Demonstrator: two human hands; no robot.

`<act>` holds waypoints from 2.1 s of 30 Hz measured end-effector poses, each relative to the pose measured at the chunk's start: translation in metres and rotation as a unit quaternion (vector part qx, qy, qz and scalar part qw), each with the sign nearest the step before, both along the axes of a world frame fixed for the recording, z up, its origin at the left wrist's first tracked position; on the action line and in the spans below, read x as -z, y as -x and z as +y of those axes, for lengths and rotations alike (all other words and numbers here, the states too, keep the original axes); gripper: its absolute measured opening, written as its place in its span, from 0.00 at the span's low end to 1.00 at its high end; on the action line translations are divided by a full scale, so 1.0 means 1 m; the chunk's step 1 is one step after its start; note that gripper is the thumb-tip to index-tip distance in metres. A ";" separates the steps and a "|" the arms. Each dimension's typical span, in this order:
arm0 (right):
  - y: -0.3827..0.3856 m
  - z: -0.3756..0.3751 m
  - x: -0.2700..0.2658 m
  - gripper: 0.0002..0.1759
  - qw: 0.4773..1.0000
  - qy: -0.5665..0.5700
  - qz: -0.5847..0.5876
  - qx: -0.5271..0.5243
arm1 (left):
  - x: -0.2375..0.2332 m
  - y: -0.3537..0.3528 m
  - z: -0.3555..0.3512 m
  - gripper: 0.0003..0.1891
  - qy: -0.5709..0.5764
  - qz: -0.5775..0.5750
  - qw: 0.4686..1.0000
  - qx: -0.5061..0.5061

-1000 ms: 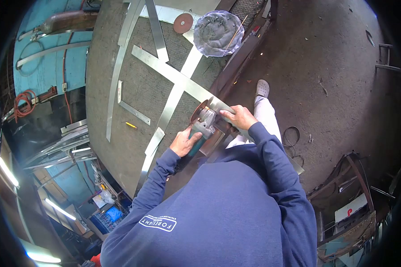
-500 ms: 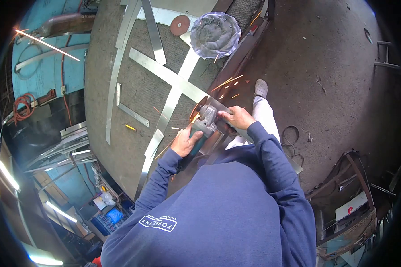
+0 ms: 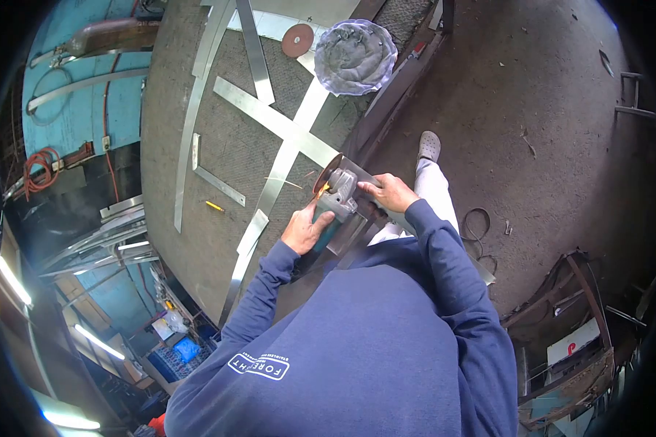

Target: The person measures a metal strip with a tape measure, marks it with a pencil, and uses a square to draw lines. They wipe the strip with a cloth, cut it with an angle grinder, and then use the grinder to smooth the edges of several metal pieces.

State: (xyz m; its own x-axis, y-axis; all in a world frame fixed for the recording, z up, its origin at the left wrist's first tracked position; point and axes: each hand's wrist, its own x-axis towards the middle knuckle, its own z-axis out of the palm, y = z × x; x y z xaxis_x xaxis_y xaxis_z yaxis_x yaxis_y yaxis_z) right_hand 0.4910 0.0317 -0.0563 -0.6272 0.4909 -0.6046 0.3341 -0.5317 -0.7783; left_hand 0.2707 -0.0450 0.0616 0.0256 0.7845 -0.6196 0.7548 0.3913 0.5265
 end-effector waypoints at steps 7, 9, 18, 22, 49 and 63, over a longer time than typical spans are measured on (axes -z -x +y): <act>-0.002 -0.002 -0.002 0.23 0.997 0.053 0.047 0.024 | 0.001 -0.001 -0.002 0.36 -0.038 -0.028 0.999 0.005; -0.003 -0.002 -0.003 0.23 0.997 0.052 0.053 0.017 | 0.005 0.005 -0.009 0.36 -0.011 -0.024 1.000 -0.007; -0.005 0.005 -0.019 0.45 0.995 0.081 0.037 0.038 | 0.000 -0.001 -0.003 0.32 -0.041 -0.019 0.999 -0.011; -0.005 0.007 -0.019 0.42 0.995 0.077 0.059 0.017 | 0.002 0.004 -0.003 0.31 0.017 -0.007 1.000 -0.018; -0.047 0.025 -0.074 0.33 0.989 -0.101 -0.087 -0.066 | -0.006 0.009 -0.005 0.34 0.054 -0.284 0.946 -0.148; -0.022 0.051 -0.233 0.07 0.558 -0.818 0.028 -0.137 | -0.122 -0.076 -0.131 0.48 0.026 -0.896 0.387 -0.217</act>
State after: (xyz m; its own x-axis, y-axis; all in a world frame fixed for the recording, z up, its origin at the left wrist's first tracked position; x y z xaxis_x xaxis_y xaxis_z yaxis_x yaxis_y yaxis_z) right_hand 0.5126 0.0828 0.1768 -0.8099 0.2372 0.5364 0.1785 0.9709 -0.1599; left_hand 0.3465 -0.1761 0.1831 0.3244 0.9431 0.0731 -0.9459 0.3227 0.0349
